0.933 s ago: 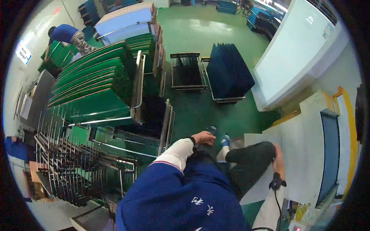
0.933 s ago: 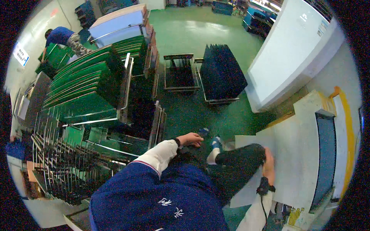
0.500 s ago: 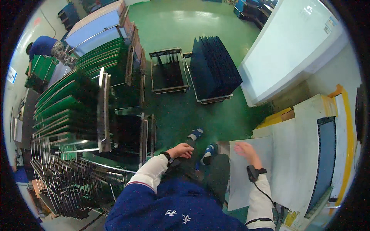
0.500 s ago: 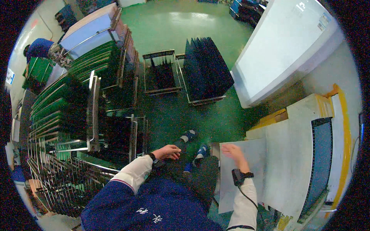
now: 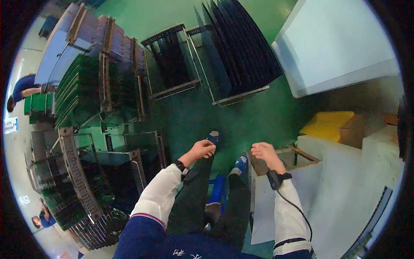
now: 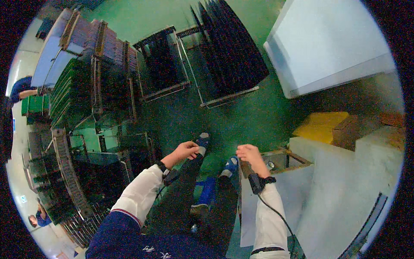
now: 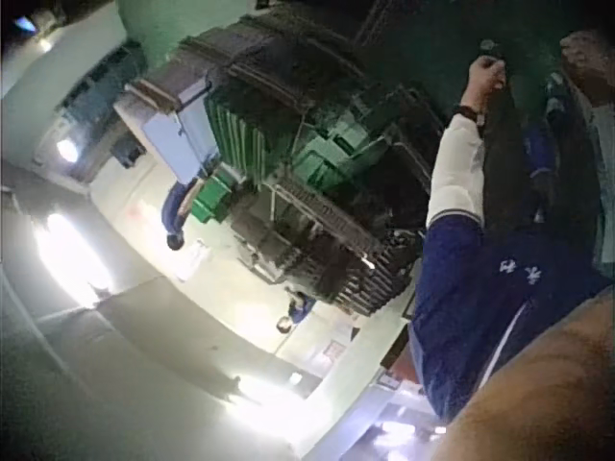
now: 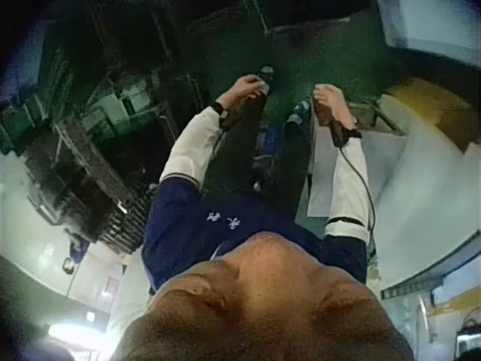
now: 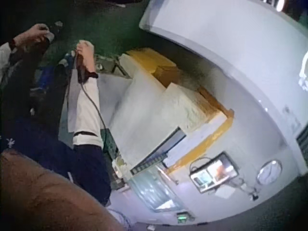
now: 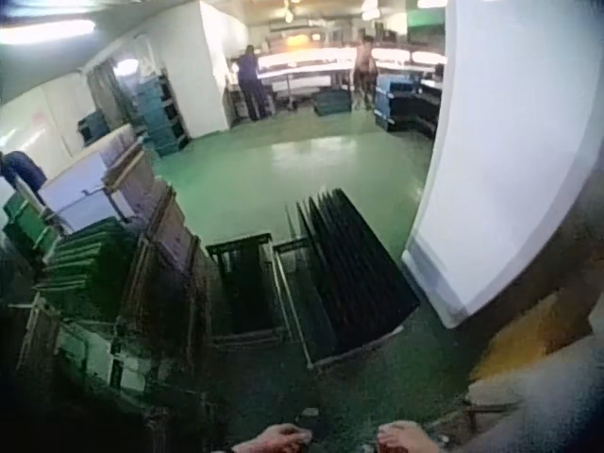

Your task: Feeding flat blue rectangular panels into a roller-based industrial processing machine and organizing metal storage racks.

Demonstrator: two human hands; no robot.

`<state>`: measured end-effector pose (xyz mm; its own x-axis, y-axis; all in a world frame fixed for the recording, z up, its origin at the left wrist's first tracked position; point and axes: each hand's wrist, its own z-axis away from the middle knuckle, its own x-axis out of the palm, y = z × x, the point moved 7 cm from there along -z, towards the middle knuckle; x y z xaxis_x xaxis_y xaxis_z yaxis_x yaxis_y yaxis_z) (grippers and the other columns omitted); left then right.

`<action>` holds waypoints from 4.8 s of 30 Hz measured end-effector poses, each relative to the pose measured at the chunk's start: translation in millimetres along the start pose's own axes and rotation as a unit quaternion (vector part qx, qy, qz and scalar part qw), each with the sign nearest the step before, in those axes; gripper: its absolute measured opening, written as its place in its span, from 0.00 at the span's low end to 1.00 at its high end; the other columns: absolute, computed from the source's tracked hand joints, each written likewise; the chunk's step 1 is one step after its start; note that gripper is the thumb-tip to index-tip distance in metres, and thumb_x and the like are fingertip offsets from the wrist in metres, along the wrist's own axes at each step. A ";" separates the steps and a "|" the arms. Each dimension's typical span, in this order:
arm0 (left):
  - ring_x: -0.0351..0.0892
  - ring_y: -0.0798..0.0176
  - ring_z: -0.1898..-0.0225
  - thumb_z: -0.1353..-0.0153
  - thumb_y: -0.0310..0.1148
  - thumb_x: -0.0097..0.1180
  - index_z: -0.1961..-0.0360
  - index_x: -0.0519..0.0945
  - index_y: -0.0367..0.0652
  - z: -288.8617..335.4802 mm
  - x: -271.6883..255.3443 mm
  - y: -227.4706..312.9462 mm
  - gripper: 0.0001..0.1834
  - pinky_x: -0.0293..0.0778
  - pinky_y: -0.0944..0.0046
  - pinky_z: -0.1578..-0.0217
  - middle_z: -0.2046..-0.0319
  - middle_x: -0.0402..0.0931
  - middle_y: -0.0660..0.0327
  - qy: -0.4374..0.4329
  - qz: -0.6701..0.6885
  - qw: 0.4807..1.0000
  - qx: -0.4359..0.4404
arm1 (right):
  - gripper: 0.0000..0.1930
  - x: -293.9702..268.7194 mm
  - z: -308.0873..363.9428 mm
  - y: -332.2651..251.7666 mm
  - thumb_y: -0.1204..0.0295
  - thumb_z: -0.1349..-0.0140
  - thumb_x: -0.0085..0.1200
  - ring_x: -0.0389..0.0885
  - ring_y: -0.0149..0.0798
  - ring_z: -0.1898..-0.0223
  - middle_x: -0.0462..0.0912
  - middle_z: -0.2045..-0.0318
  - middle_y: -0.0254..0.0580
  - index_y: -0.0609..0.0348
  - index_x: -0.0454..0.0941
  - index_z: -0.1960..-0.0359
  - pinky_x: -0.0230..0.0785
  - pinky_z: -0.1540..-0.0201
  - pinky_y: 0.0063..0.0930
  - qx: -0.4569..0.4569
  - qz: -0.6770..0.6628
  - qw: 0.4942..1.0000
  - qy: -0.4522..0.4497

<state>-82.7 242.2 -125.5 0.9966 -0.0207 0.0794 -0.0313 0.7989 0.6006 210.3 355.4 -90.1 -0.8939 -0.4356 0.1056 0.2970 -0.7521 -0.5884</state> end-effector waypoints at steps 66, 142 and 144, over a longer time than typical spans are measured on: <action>0.71 0.48 0.56 0.51 0.33 0.60 0.67 0.80 0.42 20.5 25.8 -28.1 0.10 0.70 0.52 0.53 0.61 0.76 0.56 0.092 -0.395 0.908 0.107 | 0.23 -42.5 -137.0 168.5 0.64 0.34 0.49 0.57 0.52 0.34 0.59 0.34 0.55 0.60 0.65 0.40 0.52 0.32 0.47 0.080 -0.513 0.851 0.076; 0.82 0.52 0.59 0.47 0.47 0.61 0.62 0.82 0.38 70.6 -99.6 149.8 0.22 0.75 0.57 0.57 0.63 0.82 0.51 0.048 -0.205 0.977 0.035 | 0.16 26.9 270.5 -398.1 0.63 0.46 0.56 0.76 0.60 0.73 0.76 0.77 0.57 0.63 0.76 0.83 0.69 0.68 0.48 -0.293 0.567 0.740 0.211; 0.82 0.55 0.60 0.46 0.47 0.61 0.61 0.82 0.37 61.5 -98.7 173.9 0.22 0.75 0.59 0.57 0.64 0.83 0.52 0.045 -0.204 0.975 0.072 | 0.17 27.1 325.4 -402.6 0.62 0.46 0.56 0.76 0.60 0.74 0.76 0.78 0.57 0.63 0.76 0.83 0.69 0.69 0.48 -0.280 0.571 0.742 0.213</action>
<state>-191.2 346.1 20.1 0.9307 -0.2613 -0.2561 0.3657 0.6420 0.6739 175.7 485.5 410.4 -0.2281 -0.3444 -0.9107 0.8626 0.3622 -0.3531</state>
